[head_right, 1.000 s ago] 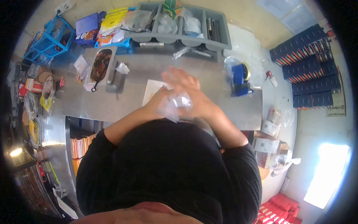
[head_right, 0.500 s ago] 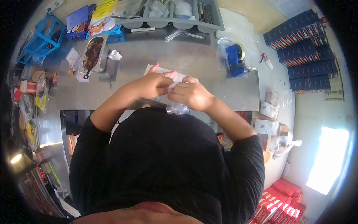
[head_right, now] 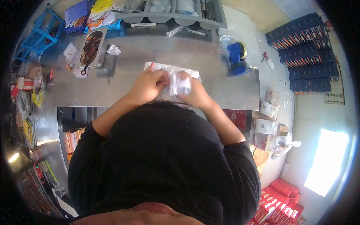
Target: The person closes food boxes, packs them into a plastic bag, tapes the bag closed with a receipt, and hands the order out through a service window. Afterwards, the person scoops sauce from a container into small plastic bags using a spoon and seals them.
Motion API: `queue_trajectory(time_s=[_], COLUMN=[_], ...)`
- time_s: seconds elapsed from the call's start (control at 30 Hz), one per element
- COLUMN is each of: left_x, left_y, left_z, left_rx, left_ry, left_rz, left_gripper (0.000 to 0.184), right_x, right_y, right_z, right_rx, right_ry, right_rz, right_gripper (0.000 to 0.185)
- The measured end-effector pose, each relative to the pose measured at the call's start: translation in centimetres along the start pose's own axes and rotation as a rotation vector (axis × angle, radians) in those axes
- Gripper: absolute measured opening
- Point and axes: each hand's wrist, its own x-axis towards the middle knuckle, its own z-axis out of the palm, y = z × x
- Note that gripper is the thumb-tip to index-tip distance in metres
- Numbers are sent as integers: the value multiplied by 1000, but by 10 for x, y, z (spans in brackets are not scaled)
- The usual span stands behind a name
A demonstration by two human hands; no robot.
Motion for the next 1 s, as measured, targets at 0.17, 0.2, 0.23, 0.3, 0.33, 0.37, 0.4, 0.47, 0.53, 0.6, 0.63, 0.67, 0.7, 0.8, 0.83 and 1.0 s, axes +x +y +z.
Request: queue_trajectory(time_s=[0.17, 0.2, 0.23, 0.3, 0.33, 0.37, 0.4, 0.47, 0.53, 0.6, 0.63, 0.67, 0.7, 0.8, 0.83, 1.0], left_x=[1, 1, 1, 2, 1, 1, 1, 2, 1, 1, 1, 0, 0, 0, 0, -2], left_y=[-4, -5, -6, -6, -6, -5, -1, 3, 4, 3, 2, 0, -2, -4, -4, -6], left_z=[-1, 1, 2, 2, 1, 0, -3, -5, -5, -5, -4, -2, 0, 1, 1, 2], left_rx=[-2, 9, 19, 15, 13, 12, 14, 11, 8, -3, -14, -15, -13, 13, 37, 45], left_ry=[-38, -24, -7, -5, -5, -3, -32, -62, -38, -31, -28, -27, -5, 38, 52, 38], left_rz=[19, 27, 37, 40, 42, 36, 2, -33, -30, -24, -13, -13, 7, 28, 31, 22], left_gripper=[6, 5, 4, 4, 4, 4, 7, 9, 9, 10, 10, 10, 11, 8, 5, 6], right_x=[7, 6, 6, 7, 6, 4, 2, -1, 1, 4, 5, 5, 5, 5, 5, 10], right_y=[-5, -11, -9, 1, 2, 2, 3, 13, 12, 1, -1, -1, -1, 5, 6, -9], right_z=[-13, -11, -9, -5, -3, -1, 0, 9, 13, 12, 12, 12, 12, 11, 12, 15], right_rx=[-355, -456, -457, -483, -481, -352, -223, -93, -47, -27, -7, -8, -20, -46, -57, -189], right_ry=[-401, -412, -412, -329, -335, -265, -195, -56, 118, 102, 92, 92, 95, 88, 86, 129], right_rz=[-399, -378, -376, -468, -469, -411, -352, -147, 54, 73, 92, 92, 95, 122, 147, 201], right_gripper=[27, 27, 27, 26, 26, 27, 30, 35, 43, 43, 43, 43, 43, 45, 46, 50])
